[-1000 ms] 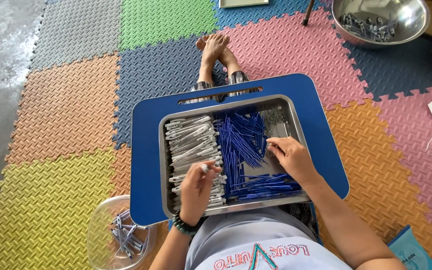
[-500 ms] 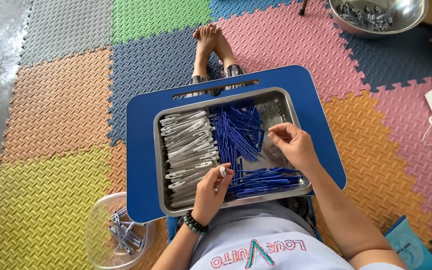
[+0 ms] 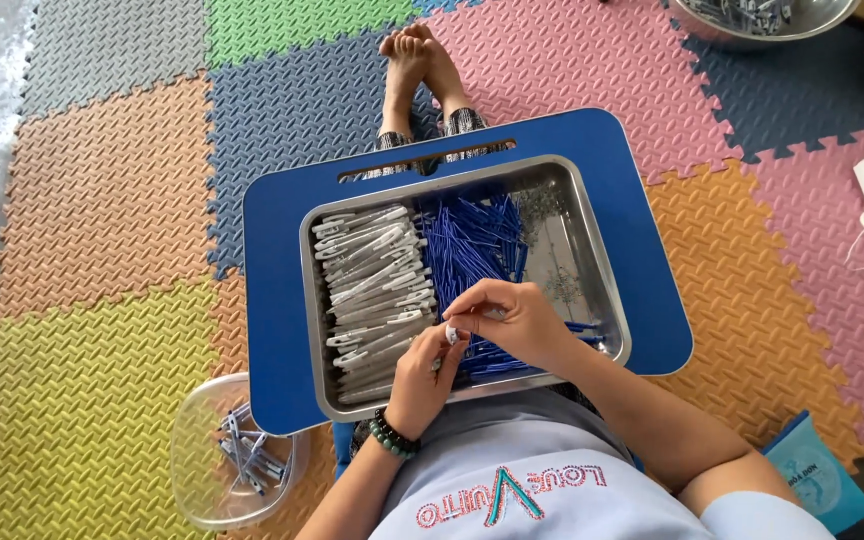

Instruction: Assembling pens by inserting blue ink refills into white pen barrels from a metal tray.

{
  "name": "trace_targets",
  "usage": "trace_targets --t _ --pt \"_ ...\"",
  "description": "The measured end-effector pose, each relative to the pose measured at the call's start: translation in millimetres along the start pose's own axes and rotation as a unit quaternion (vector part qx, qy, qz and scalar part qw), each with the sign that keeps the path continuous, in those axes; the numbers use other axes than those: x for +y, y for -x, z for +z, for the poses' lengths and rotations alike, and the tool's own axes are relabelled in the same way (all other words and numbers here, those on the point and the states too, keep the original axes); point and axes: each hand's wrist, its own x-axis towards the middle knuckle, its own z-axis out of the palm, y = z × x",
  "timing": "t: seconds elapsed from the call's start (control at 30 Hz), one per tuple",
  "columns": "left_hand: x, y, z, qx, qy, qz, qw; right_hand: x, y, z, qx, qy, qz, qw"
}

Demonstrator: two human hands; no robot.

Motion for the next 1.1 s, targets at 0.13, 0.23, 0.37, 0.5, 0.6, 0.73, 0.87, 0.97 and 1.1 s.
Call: trace_targets --t 0.13,0.23,0.37,0.5,0.6,0.73,0.87,0.97,1.1 --pt "-1 0 0 0.012 -0.028 0.027 0.999 -2 2 -1 -0.021 0.008 -0.016 1.0" --pt "-4 -1 1 0.01 -0.026 0.034 0.999 -3 -1 -4 -0.039 0.027 -0.046 0.998" --pt "-8 2 3 0.016 -0.037 0.044 0.998 0 -7 -12 -0.062 0.119 -0.133 0.982" --pt "2 0 3 0.016 0.03 0.025 0.999 17 -47 -33 -0.04 0.235 -0.155 0.959" --pt "4 -1 1 0.015 0.022 0.03 0.999 51 -89 -46 0.004 0.434 -0.155 0.887" --pt "12 -1 -2 -0.011 0.019 -0.037 0.999 102 -114 -35 -0.047 0.48 -0.134 0.865" --pt "12 1 -3 -0.01 0.012 -0.033 0.999 123 -113 -23 -0.074 0.601 -0.104 0.789" --pt "9 -4 -2 -0.007 0.013 -0.025 1.0 123 -119 -26 -0.065 0.595 -0.088 0.797" --pt "13 -1 -2 -0.008 0.024 -0.036 0.999 113 -118 -32 -0.087 0.503 -0.003 0.86"
